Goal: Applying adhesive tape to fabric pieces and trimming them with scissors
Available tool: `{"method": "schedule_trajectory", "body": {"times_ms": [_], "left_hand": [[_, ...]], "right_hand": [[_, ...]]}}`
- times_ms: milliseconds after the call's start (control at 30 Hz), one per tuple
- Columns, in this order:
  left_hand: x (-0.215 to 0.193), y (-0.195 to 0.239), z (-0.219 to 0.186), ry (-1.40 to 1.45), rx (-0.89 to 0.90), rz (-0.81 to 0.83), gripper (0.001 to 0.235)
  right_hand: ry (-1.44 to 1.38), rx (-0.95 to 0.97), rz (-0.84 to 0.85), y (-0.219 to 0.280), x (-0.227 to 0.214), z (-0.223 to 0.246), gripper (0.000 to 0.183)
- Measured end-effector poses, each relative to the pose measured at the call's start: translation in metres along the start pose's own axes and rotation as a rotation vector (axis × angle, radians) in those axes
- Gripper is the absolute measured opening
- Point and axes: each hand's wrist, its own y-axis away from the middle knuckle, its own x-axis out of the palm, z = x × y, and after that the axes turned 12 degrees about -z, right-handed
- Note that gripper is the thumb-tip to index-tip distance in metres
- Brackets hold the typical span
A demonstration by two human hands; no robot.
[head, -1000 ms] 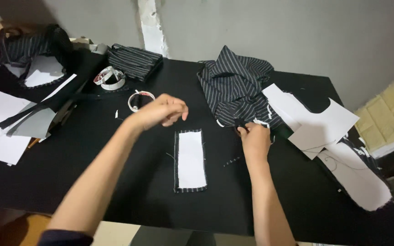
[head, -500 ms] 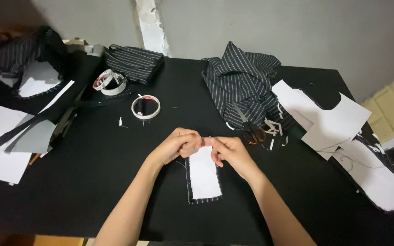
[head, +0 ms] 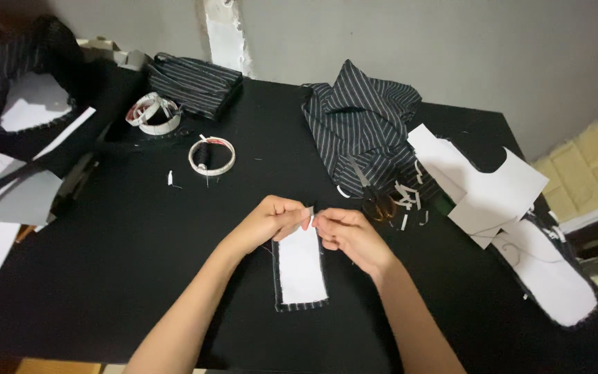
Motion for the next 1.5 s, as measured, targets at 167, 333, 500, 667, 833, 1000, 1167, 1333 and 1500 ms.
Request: {"method": "schedule_trajectory", "body": {"times_ms": [167,333,500,667,833,1000,1167,1333,1500], "left_hand": [[0.008,0.002,0.004,-0.144,0.123,-0.073,0.023],[0.018,0.006,0.003,-0.410,0.248,-0.066,0.020],[0.008,0.001,0.013,-0.487,0.335,-0.144,0.025],[0.013,0.006,0.012,-0.638,0.347,-0.095,0.019],[0.011,0.014,-0.015,-0.833,0.355,-0.117,0.018],[0.009,0.014,-0.018,-0.971,0.372,-0.202,0.018],[0.006,0.008,0.000,-0.954,0.373,-0.222,0.016],[0.005,0.010,-0.001,-0.994,0.373,-0.236,0.016],[0.004,0.007,0.008,-0.993,0.333,-0.272,0.018]], "right_hand": [[-0.232,0.008,-0.119,-0.008,-0.002,-0.014,0.020],[-0.161,-0.230,-0.306,0.003,0.015,0.006,0.027],[0.822,-1.142,-0.386,0.002,0.010,0.004,0.019],[1.224,-1.382,-0.505,-0.009,0.000,-0.022,0.015],[0.988,-1.216,-0.490,-0.004,0.009,-0.013,0.009],[0.796,-1.083,-0.467,-0.001,0.015,-0.011,0.015],[0.777,-1.077,-0.451,0.004,0.018,-0.003,0.020],[0.749,-1.080,-0.457,0.009,0.023,0.000,0.022],[0.760,-1.152,-0.390,0.020,0.036,0.008,0.019]]}}
